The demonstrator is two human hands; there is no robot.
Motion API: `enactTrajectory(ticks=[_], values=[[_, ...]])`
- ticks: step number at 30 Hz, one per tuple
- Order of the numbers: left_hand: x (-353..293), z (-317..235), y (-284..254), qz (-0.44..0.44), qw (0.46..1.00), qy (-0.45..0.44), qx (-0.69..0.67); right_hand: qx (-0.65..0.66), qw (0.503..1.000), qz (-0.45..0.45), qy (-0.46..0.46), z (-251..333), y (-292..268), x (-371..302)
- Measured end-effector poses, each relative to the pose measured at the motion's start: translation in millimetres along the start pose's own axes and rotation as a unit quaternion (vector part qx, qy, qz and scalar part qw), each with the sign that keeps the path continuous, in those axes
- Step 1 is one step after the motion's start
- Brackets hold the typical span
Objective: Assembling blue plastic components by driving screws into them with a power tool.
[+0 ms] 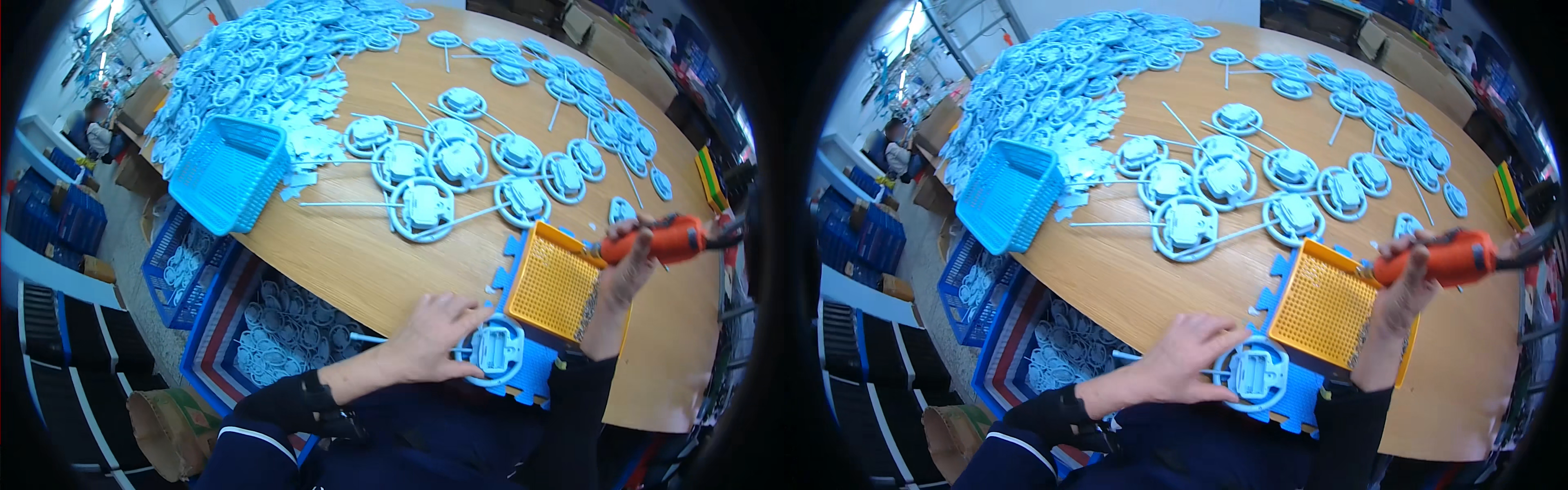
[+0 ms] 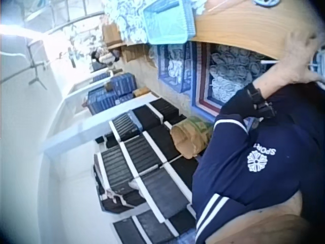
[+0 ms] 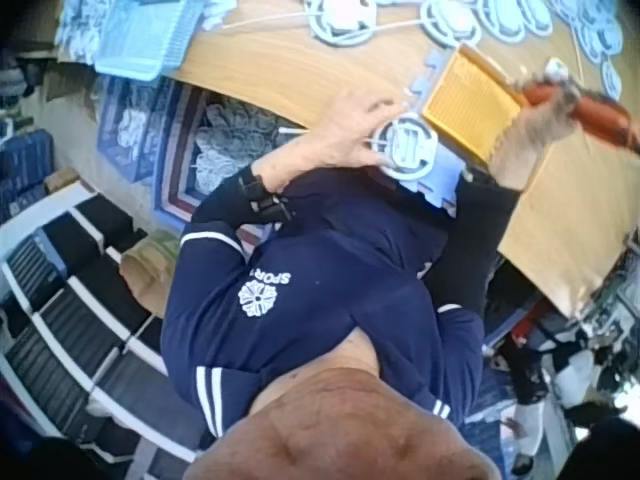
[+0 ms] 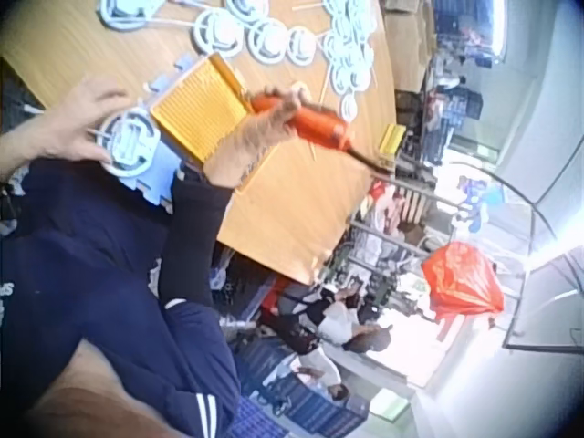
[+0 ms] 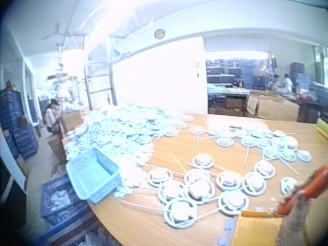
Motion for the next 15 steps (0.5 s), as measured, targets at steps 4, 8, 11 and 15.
enactTrajectory(ticks=[4,8,11,15], values=[[8,97,-54,-0.071,0.987,-0.083,0.114,-0.005,1.000,0.024,-0.019,36,15,-7],[31,238,-94,-0.073,0.926,-0.204,0.309,0.008,0.999,0.036,-0.038,47,25,-22],[43,300,-87,0.042,0.889,-0.262,0.373,0.008,1.000,0.020,0.009,44,16,-34],[54,352,-48,-0.022,0.920,-0.128,0.369,-0.062,0.998,0.006,-0.022,54,2,-46]])
Point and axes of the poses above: each hand's wrist, its own x-axis towards the middle knuckle, its own y-axis out of the palm, z = x × y, the point moved 3 cm from there along x, towards the middle knuckle, and after that the axes turned 14 degrees about x, right-handed, at the moved point
